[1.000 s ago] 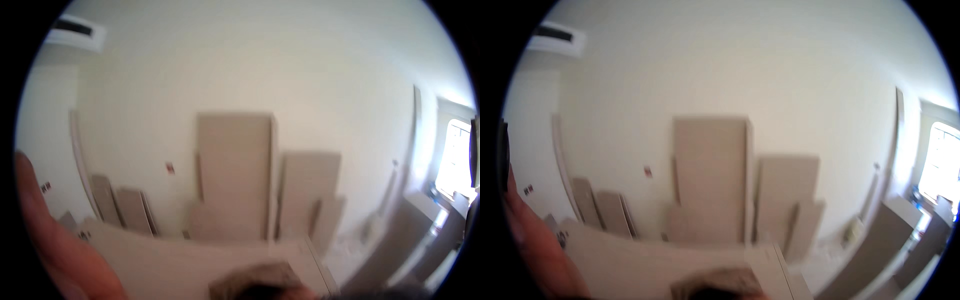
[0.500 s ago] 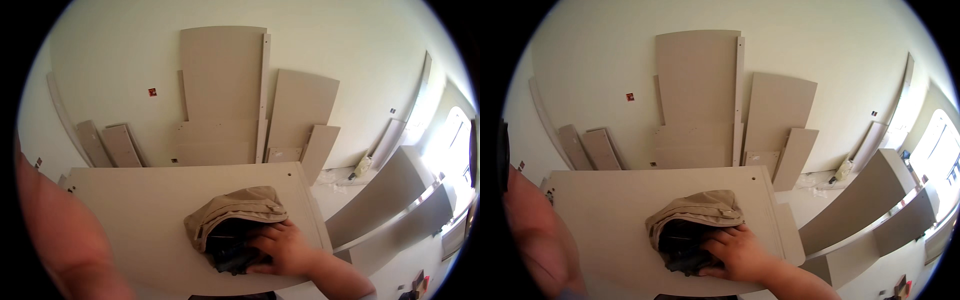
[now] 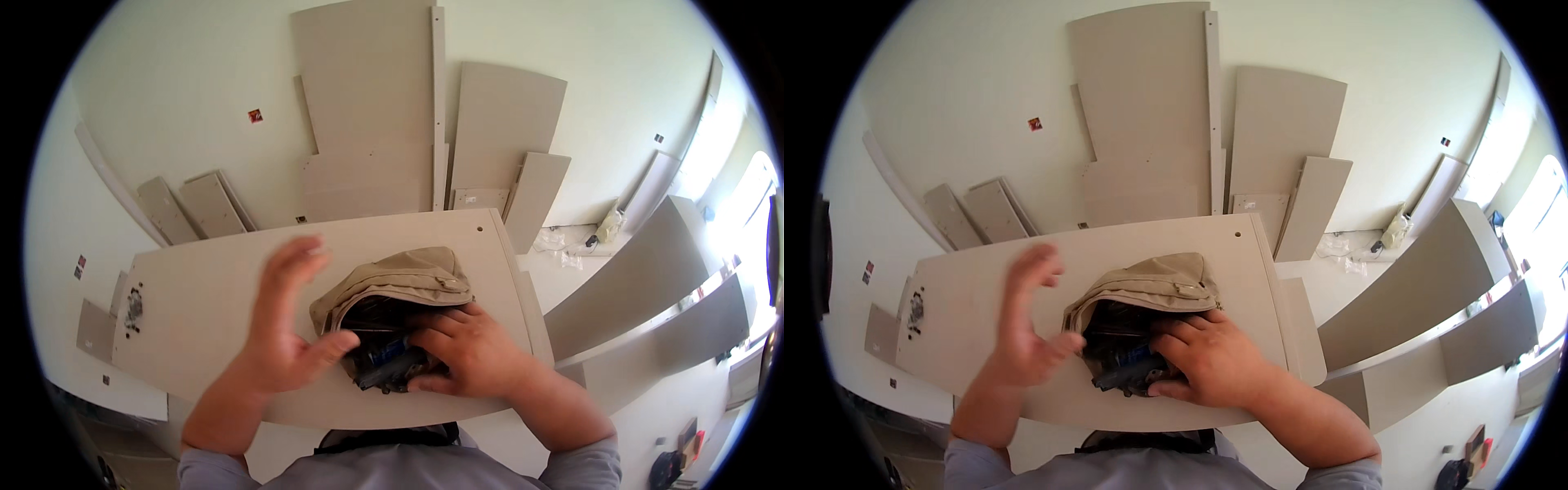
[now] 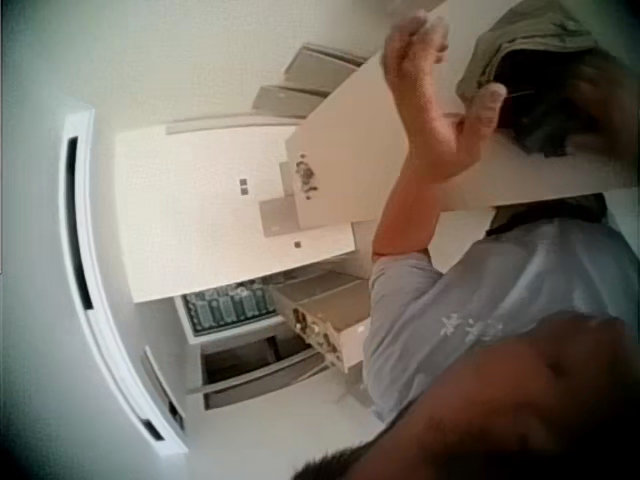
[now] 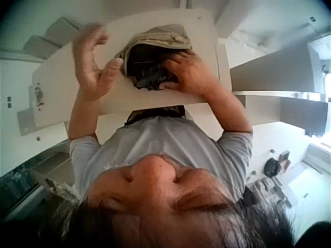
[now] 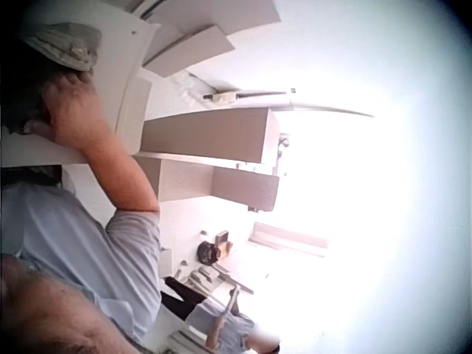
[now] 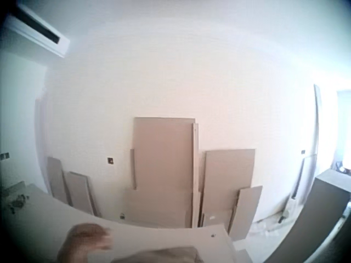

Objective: The person retrieves an electric drill and a bag of components, then positions a small wooden panel against a larger cabinet frame and drills holes into the panel.

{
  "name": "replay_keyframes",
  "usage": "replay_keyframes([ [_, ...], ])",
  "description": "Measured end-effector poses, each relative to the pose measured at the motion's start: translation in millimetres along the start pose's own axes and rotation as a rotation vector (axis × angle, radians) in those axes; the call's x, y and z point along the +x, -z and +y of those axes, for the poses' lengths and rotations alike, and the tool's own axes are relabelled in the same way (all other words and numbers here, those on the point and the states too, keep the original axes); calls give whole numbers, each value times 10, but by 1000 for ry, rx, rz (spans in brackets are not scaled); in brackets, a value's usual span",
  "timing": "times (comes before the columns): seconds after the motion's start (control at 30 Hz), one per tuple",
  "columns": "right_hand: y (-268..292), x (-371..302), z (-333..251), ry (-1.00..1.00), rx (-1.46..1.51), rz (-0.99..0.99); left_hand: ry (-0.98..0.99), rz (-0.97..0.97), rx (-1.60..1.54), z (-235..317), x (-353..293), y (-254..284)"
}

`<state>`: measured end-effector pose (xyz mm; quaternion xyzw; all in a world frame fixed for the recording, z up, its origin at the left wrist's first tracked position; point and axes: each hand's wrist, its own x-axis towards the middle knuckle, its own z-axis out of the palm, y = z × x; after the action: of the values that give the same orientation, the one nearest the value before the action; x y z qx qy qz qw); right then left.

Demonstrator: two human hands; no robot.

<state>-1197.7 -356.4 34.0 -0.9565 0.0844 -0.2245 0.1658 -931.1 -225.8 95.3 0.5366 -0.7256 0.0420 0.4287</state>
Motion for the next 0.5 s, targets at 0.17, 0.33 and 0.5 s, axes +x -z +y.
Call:
replay_keyframes([
  [0.17,-23,-42,7,-18,2,-5,324,-276,97,-45,-167,-158],
  [0.33,2,-36,20,29,2,15,302,-172,43,-13,-180,-238],
  [0.5,1,-12,18,42,28,14,126,-27,5,-69,-147,-393],
])
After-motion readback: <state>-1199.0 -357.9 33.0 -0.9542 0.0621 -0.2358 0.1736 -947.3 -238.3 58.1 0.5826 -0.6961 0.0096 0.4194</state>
